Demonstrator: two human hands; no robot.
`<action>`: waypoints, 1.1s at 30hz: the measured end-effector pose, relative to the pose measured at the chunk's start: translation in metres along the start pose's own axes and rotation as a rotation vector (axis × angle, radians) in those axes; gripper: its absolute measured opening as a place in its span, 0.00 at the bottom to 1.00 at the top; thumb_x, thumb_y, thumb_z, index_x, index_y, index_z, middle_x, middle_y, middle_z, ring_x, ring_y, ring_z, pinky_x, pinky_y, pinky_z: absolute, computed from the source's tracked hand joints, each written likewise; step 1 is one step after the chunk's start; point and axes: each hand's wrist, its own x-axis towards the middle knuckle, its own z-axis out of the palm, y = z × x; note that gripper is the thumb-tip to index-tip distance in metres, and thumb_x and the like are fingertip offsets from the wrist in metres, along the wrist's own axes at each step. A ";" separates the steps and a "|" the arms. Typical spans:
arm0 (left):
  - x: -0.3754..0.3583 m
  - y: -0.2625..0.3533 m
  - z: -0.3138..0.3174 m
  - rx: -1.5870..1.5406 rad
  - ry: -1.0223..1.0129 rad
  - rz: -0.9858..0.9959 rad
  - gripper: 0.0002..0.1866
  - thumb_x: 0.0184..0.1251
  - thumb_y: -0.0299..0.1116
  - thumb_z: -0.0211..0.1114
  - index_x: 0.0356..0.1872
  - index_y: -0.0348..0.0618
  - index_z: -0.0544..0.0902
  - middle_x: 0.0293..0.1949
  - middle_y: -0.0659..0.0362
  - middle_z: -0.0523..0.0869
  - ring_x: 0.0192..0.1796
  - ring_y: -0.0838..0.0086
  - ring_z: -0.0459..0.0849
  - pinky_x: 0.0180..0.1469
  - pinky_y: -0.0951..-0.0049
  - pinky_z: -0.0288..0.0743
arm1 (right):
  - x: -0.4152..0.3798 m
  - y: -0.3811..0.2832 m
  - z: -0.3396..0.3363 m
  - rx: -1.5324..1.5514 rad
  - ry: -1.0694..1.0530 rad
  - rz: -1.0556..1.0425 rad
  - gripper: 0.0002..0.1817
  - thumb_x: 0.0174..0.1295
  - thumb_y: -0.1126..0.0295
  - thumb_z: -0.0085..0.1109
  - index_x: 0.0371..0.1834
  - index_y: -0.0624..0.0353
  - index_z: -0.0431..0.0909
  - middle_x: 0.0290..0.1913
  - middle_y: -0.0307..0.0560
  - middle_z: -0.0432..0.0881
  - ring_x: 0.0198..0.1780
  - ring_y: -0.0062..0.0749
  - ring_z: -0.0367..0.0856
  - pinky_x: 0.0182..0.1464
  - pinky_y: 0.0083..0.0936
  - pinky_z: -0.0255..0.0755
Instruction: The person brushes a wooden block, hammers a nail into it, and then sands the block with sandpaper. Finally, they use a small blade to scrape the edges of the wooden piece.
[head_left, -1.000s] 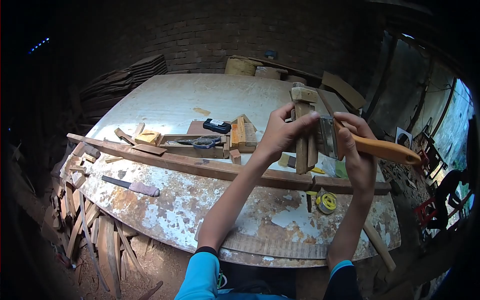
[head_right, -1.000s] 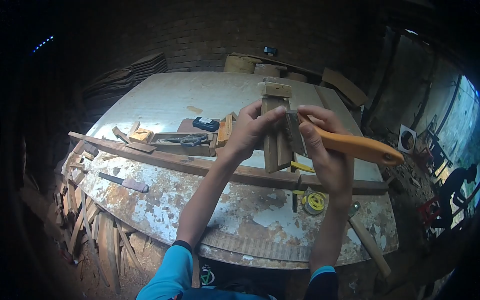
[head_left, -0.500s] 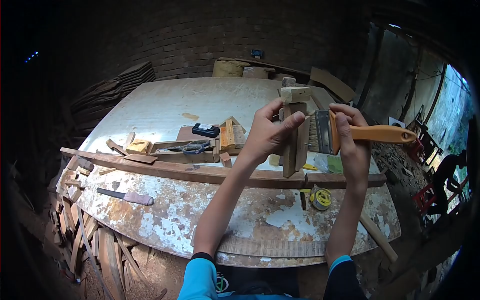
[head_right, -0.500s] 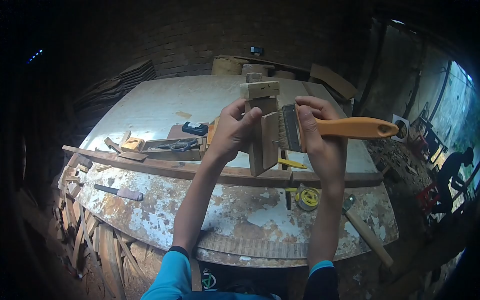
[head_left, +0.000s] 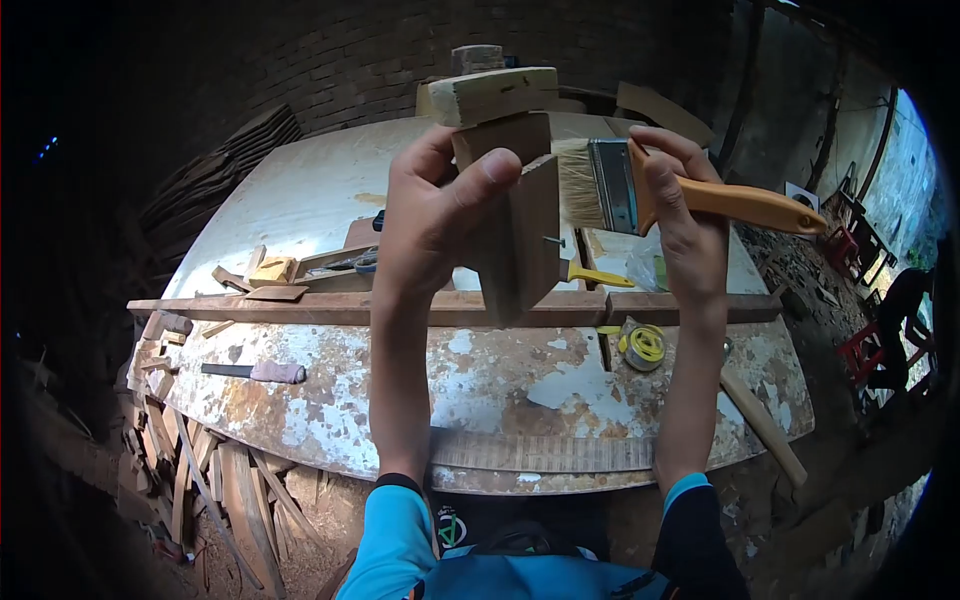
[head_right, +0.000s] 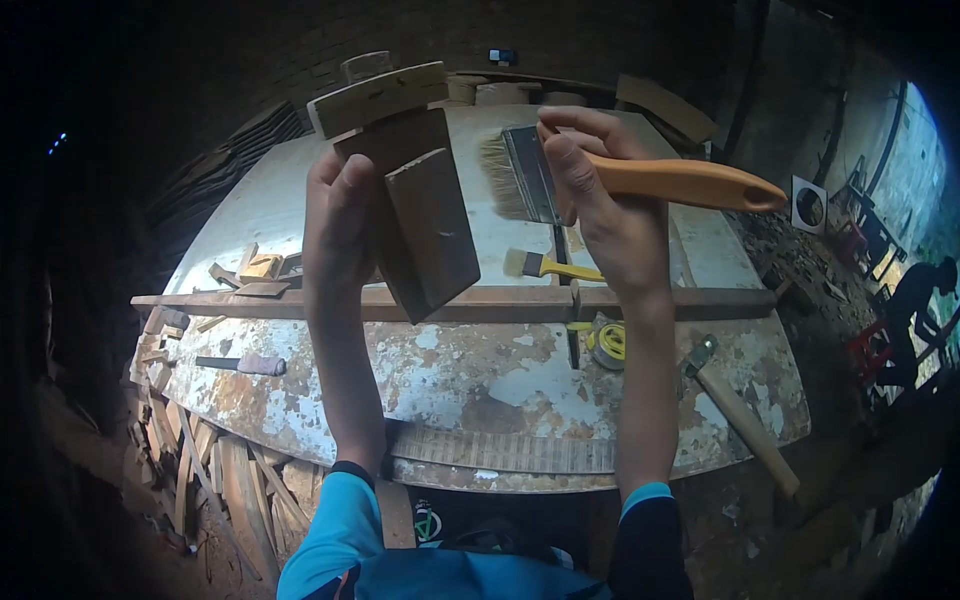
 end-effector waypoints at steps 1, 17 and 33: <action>-0.002 0.004 0.002 0.110 0.028 0.094 0.32 0.50 0.48 0.76 0.50 0.34 0.78 0.39 0.56 0.84 0.42 0.77 0.81 0.46 0.75 0.76 | -0.007 -0.003 0.007 0.160 0.012 -0.142 0.21 0.63 0.55 0.60 0.53 0.58 0.76 0.45 0.48 0.83 0.44 0.29 0.82 0.42 0.18 0.75; -0.046 0.044 0.016 0.238 0.161 0.181 0.37 0.66 0.60 0.54 0.59 0.32 0.66 0.49 0.51 0.79 0.51 0.70 0.80 0.52 0.70 0.78 | -0.008 -0.032 -0.025 -0.212 0.000 -0.060 0.07 0.67 0.74 0.47 0.43 0.60 0.76 0.27 0.45 0.81 0.27 0.23 0.76 0.32 0.21 0.68; -0.113 -0.018 -0.072 -0.186 0.430 -0.396 0.23 0.63 0.36 0.67 0.56 0.40 0.70 0.47 0.60 0.78 0.52 0.78 0.75 0.54 0.73 0.72 | -0.186 0.015 -0.008 -0.896 -1.108 0.072 0.31 0.49 0.46 0.65 0.52 0.54 0.75 0.27 0.46 0.81 0.35 0.41 0.81 0.46 0.38 0.65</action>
